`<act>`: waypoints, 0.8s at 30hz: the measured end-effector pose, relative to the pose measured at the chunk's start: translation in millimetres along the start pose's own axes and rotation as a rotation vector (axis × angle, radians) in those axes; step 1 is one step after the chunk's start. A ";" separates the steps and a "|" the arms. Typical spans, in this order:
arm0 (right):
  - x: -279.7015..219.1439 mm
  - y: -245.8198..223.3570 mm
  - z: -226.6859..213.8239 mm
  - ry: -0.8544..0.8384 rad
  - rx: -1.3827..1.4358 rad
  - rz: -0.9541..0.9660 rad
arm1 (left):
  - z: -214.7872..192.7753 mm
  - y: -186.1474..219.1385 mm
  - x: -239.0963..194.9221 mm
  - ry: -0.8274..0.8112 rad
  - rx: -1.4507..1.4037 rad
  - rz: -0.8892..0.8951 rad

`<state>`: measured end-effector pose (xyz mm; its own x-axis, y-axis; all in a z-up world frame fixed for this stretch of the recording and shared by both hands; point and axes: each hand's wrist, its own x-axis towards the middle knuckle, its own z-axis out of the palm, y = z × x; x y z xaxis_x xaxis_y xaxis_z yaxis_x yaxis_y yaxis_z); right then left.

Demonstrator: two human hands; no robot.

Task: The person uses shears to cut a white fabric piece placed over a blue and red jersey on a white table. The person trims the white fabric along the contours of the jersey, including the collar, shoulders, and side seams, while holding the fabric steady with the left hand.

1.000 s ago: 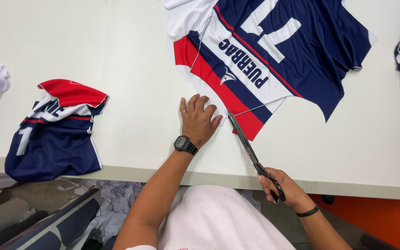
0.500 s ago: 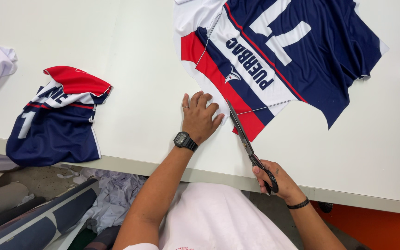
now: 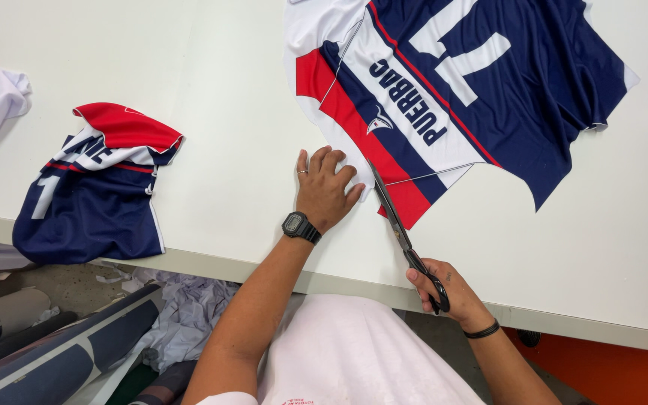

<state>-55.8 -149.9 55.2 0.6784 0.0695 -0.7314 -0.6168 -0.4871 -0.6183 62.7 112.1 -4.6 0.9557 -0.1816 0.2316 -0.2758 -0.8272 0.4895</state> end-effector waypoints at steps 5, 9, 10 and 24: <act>-0.3 -5.7 -3.9 0.031 -0.074 0.057 | -1.4 0.5 0.3 -0.009 -0.005 -0.009; 1.1 -8.9 -10.6 0.027 -0.096 0.075 | 0.0 0.2 0.7 -0.009 -0.020 -0.016; 1.9 -8.9 -12.1 0.017 -0.106 0.068 | 0.2 -0.1 0.3 -0.010 -0.019 -0.015; 25.2 -9.8 -30.0 -0.111 0.006 -0.026 | -4.3 1.3 0.5 0.016 -0.014 -0.006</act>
<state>-20.7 -169.5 51.5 0.6460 0.1780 -0.7423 -0.6024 -0.4785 -0.6389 62.4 113.2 -0.3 0.9557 -0.1675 0.2420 -0.2711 -0.8209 0.5026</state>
